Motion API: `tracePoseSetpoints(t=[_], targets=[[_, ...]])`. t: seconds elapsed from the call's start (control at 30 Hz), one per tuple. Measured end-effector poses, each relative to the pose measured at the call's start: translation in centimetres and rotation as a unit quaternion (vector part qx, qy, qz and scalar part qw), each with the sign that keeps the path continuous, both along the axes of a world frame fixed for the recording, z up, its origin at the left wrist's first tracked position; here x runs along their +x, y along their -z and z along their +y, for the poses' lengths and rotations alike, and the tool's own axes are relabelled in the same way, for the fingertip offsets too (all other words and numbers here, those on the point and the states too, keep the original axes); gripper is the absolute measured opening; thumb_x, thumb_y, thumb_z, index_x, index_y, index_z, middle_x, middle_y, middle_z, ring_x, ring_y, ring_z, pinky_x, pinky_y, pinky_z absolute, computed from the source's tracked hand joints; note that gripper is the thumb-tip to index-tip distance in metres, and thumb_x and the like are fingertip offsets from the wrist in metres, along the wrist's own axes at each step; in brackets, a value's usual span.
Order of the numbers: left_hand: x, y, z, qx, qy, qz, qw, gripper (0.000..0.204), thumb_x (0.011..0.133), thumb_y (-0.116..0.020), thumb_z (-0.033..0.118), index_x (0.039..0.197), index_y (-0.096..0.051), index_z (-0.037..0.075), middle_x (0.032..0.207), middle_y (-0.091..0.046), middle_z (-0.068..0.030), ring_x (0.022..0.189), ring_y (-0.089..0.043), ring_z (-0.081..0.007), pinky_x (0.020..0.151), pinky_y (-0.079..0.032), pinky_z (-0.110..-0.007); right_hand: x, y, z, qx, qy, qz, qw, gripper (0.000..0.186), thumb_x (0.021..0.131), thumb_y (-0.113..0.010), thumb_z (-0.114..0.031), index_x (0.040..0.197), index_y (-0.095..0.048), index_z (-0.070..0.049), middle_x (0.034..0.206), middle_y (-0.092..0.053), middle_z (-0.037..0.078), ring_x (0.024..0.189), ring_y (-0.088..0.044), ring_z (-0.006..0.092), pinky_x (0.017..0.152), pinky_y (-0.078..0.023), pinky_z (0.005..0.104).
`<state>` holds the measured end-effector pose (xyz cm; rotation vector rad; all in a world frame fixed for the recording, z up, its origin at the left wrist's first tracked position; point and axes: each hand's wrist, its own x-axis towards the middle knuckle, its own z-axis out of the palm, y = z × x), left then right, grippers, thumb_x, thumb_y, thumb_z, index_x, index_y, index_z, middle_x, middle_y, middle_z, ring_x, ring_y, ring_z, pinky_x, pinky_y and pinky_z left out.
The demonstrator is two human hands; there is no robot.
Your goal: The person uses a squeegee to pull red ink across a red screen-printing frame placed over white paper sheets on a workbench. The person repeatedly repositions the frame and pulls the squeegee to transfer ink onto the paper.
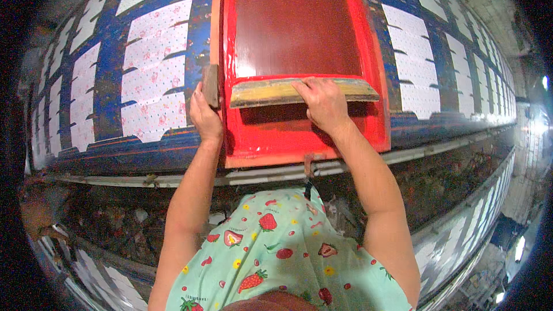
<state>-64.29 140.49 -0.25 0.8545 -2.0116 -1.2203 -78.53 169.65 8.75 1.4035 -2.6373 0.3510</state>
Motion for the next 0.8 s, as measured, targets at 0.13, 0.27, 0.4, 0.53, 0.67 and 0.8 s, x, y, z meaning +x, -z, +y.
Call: tracePoseSetpoints(t=[0.13,0.27,0.4,0.53,0.67,0.8], targets=[[0.1,-0.6,0.1,-0.001,-0.011,-0.034,0.999,0.061,0.125,-0.036,0.037,0.15,-0.065,-0.01,0.148,-0.069,-0.0287,0.137,-0.066,-0.0396,0.12,-0.048,-0.048,-9.2,1.0,-3.7,0.008,-0.007,0.034,0.999,0.057,0.079,-0.072,0.006,0.133,-0.075,-0.01,0.117,-0.079,0.016,0.108,-0.076,0.0366,0.095,-0.06,0.0482],[-0.1,-1.6,0.7,-0.011,-0.036,-0.055,0.998,0.06,0.124,-0.037,0.037,0.15,-0.064,-0.011,0.148,-0.069,-0.0273,0.138,-0.064,-0.0374,0.12,-0.047,-0.047,-18.7,1.8,-7.5,-0.011,-0.008,0.068,0.998,0.047,0.082,-0.069,0.006,0.124,-0.08,-0.011,0.107,-0.078,0.015,0.104,-0.078,0.0364,0.09,-0.063,0.0491],[-0.6,-2.2,1.4,-0.02,-0.072,-0.08,0.994,0.058,0.124,-0.039,0.035,0.148,-0.066,-0.01,0.141,-0.07,-0.0245,0.132,-0.065,-0.0362,0.117,-0.048,-0.046,-27.7,2.7,-11.5,-0.03,-0.024,0.102,0.994,0.034,0.086,-0.074,-0.005,0.117,-0.081,-0.014,0.103,-0.078,0.016,0.098,-0.08,0.037,0.086,-0.066,0.0508],[-0.6,-2.8,1.8,-0.046,-0.077,-0.08,0.993,0.055,0.122,-0.042,0.033,0.147,-0.066,-0.011,0.137,-0.07,-0.0244,0.129,-0.066,-0.0369,0.114,-0.049,-0.046,-34.4,2.3,-14.8,0.028,0.008,0.087,0.996,0.046,0.09,-0.07,-0.006,0.132,-0.081,-0.021,0.117,-0.081,0.015,0.111,-0.08,0.0362,0.096,-0.067,0.0527],[-0.4,-2.8,2.0,-0.044,-0.083,-0.088,0.992,0.053,0.12,-0.047,0.031,0.145,-0.066,-0.012,0.133,-0.069,-0.0246,0.127,-0.066,-0.0387,0.113,-0.05,-0.047,-40.3,0.8,-17.2,0.063,0.021,0.053,0.996,0.05,0.093,-0.068,-0.006,0.138,-0.08,-0.024,0.129,-0.081,0.015,0.119,-0.078,0.0382,0.101,-0.064,0.0554],[-0.6,-2.4,1.8,-0.036,-0.082,-0.069,0.994,0.055,0.12,-0.048,0.034,0.145,-0.066,-0.012,0.131,-0.069,-0.0238,0.124,-0.066,-0.0377,0.11,-0.05,-0.046,-42.6,1.2,-17.3,0.045,0.02,0.062,0.997,0.05,0.093,-0.067,-0.006,0.137,-0.082,-0.025,0.126,-0.083,0.015,0.12,-0.078,0.0379,0.105,-0.062,0.055]])
